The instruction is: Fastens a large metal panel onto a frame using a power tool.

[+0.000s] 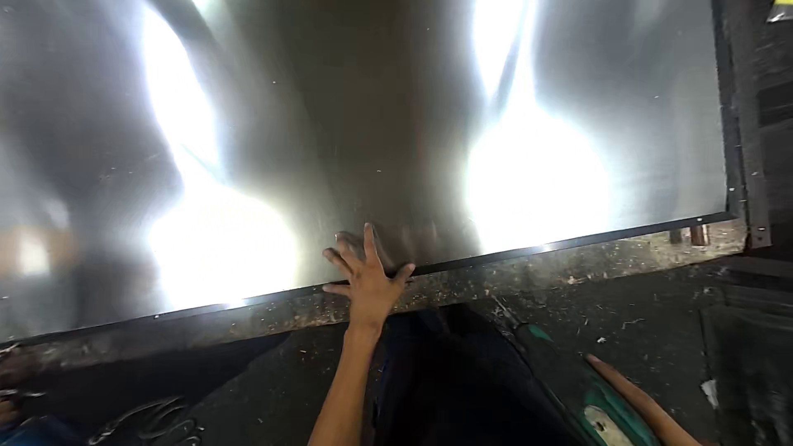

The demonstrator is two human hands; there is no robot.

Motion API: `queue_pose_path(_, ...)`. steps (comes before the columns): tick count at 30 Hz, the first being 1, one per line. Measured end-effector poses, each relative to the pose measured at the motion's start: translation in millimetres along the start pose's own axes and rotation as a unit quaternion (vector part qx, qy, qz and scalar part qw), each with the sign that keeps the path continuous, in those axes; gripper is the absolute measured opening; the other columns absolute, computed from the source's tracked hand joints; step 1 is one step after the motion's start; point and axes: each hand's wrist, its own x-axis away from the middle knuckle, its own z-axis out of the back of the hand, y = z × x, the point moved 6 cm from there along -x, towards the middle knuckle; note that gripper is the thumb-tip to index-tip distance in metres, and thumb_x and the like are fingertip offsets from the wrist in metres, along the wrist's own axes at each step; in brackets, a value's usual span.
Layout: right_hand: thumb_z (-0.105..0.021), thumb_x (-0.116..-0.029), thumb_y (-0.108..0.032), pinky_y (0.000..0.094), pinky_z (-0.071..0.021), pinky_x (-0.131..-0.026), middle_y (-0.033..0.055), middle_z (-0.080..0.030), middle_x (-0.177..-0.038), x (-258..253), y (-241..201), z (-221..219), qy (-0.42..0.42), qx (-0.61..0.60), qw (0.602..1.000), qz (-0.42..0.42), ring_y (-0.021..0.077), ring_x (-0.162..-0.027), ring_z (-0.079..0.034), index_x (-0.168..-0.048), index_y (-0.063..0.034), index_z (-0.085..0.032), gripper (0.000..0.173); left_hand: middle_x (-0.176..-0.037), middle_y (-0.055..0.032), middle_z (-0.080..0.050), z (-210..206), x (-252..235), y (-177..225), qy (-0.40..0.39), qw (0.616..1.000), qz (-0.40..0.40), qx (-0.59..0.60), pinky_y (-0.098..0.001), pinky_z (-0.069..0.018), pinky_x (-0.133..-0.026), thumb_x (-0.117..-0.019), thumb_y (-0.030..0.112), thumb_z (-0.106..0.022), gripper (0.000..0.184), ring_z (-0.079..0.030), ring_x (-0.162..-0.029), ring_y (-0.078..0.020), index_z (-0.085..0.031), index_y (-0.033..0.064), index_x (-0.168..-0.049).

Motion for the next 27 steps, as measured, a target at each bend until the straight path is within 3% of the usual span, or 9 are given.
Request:
queue_pose_path(4,-0.078,-0.0761,-0.026,0.0571,-0.0574,-0.062,0.0194,-0.076,-0.101,-19.9,-8.8,3.9,-0.023,0.021,0.998,0.054,0.0349,-0.075,-0.073,-0.156,-0.0109,-0.045,0.088,-0.171,-0.0189,0.007,-5.6,-2.8,-3.7,-0.008,1.000,0.006,-0.025,-0.0951,-0.0106,-0.092,-0.0718,0.071,-0.079,0.118,0.007,-0.152,-0.0561,-0.013,0.0381,-0.165)
queue_pose_path(8,-0.078,-0.0754,-0.029,0.0538,-0.0543,-0.054,0.0119,-0.075,-0.085,-40.8,-29.8,0.2,-0.001,0.063,0.996,0.056,0.0302,-0.063,-0.070,-0.156,-0.0197,-0.046,0.087,-0.171,-0.0200,0.006,-8.0,-4.3,-3.5,-0.006,1.000,-0.001,-0.026,-0.0949,-0.0092,-0.092,-0.0698,0.074,-0.077,0.118,0.006,-0.151,-0.0583,-0.016,0.0381,-0.164)
queue_pose_path(13,-0.078,-0.0742,-0.033,0.0516,-0.0549,-0.053,0.0070,-0.076,-0.086,-61.8,-47.1,0.3,-0.004,0.097,0.994,0.044,0.0259,-0.064,-0.071,-0.156,-0.0229,-0.047,0.088,-0.171,-0.0219,0.002,-9.2,-3.9,-5.5,0.012,1.000,-0.005,-0.018,-0.0950,-0.0106,-0.093,-0.0694,0.077,-0.074,0.116,0.003,-0.151,-0.0597,-0.020,0.0371,-0.164)
queue_pose_path(27,-0.078,-0.0766,-0.035,0.0475,-0.0556,-0.053,0.0090,-0.077,-0.088,-82.4,-67.5,7.4,-0.041,0.102,0.994,0.004,0.0231,-0.066,-0.072,-0.154,-0.0169,-0.050,0.084,-0.169,-0.0271,0.001,-6.9,-8.1,-2.8,0.002,1.000,0.001,-0.022,-0.0939,-0.0088,-0.095,-0.0730,0.083,-0.064,0.113,0.005,-0.149,-0.0626,-0.021,0.0319,-0.164)
